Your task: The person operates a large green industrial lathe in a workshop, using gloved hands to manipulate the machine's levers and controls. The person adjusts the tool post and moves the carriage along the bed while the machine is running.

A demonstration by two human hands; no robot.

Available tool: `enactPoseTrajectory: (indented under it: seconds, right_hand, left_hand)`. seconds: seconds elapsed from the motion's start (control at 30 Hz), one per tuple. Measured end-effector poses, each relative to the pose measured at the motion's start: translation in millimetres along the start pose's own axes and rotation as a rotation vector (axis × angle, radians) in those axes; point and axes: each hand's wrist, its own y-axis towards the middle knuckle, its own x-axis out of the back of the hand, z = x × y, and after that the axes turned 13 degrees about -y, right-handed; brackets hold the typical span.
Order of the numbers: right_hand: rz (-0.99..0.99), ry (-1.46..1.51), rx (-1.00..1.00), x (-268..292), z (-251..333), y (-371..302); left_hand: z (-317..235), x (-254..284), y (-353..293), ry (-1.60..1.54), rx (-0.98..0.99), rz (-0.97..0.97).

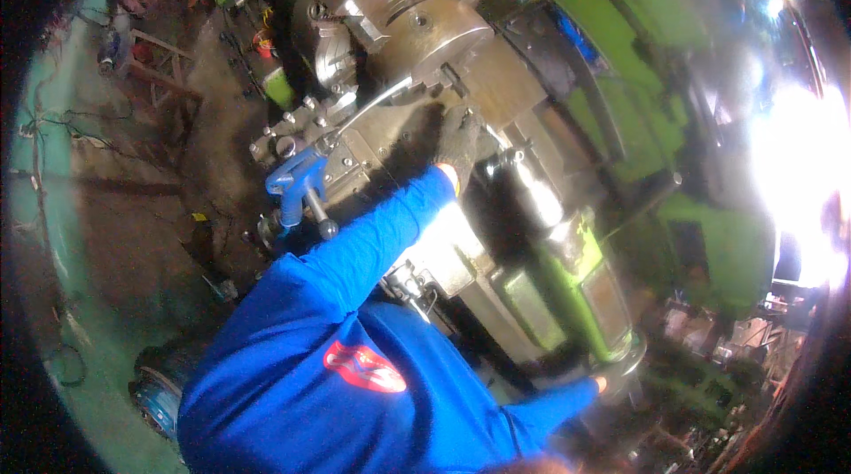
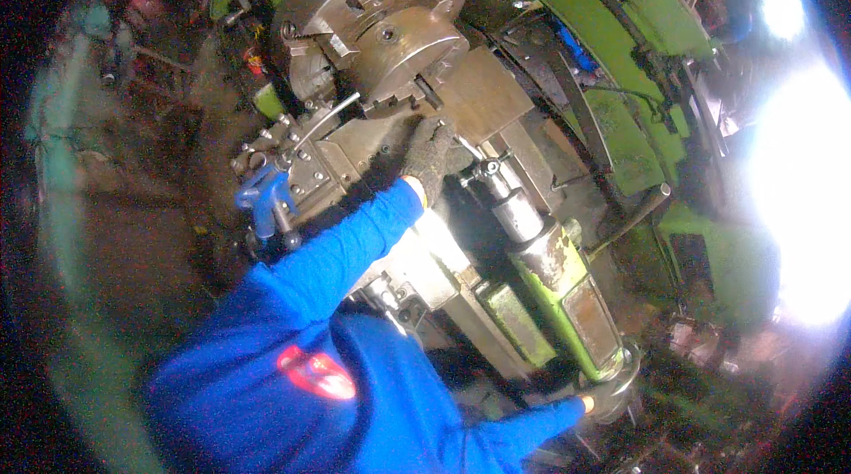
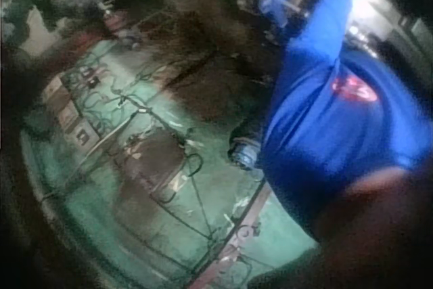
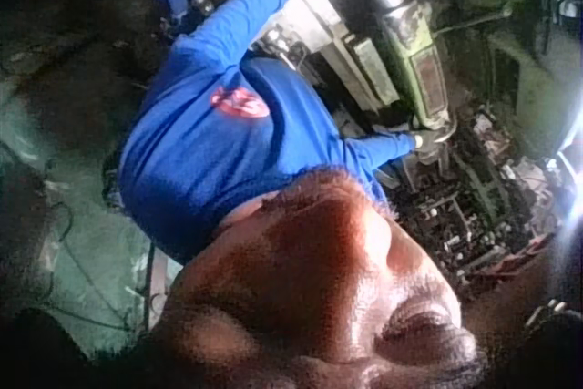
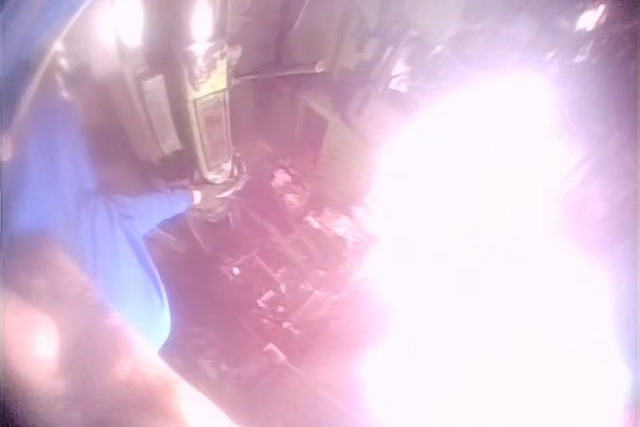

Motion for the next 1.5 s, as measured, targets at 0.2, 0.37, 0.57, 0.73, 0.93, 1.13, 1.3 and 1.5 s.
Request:
enactPoseTrajectory:
  seconds: [0.2, 0.37, 0.57, 0.73, 0.93, 1.13, 1.3, 1.5]
  right_hand:
    - [-0.014, -0.044, 0.14, -3.3, -15.0, 1.0]
    - [0.13, -0.058, 0.419, 10.3, -49.6, 25.2]
    - [0.156, 0.246, -0.096, 5.5, -11.5, -1.0]
    - [-0.014, 0.126, -0.238, -3.7, 35.6, -24.7]
    - [-0.048, 0.036, -0.15, -3.9, 43.6, -35.2]
    - [-0.124, -0.05, -0.082, -9.6, 46.4, -34.9]
    - [-0.258, -0.213, -0.066, 2.4, 17.4, -11.0]
    - [-0.223, 0.113, -0.119, -9.2, -17.9, 13.2]
  left_hand:
    - [8.4, 4.7, 8.2, -0.067, 0.014, -0.038]
    - [44.1, 51.9, 40.8, 0.07, -0.181, 0.171]
    - [2.6, -2.5, 1.9, -0.01, 0.052, -0.027]
    - [-4.6, -2.8, -3.7, -0.065, 0.017, 0.06]
    - [-12.6, -12.0, -11.3, 0.004, -0.037, 0.094]
    - [-18.9, -8.0, -22.9, -0.058, -0.083, 0.265]
    - [-33.2, -18.8, -47.6, -0.044, -0.082, 0.359]
    - [-36.3, -29.2, -77.2, -0.077, -0.144, 0.343]
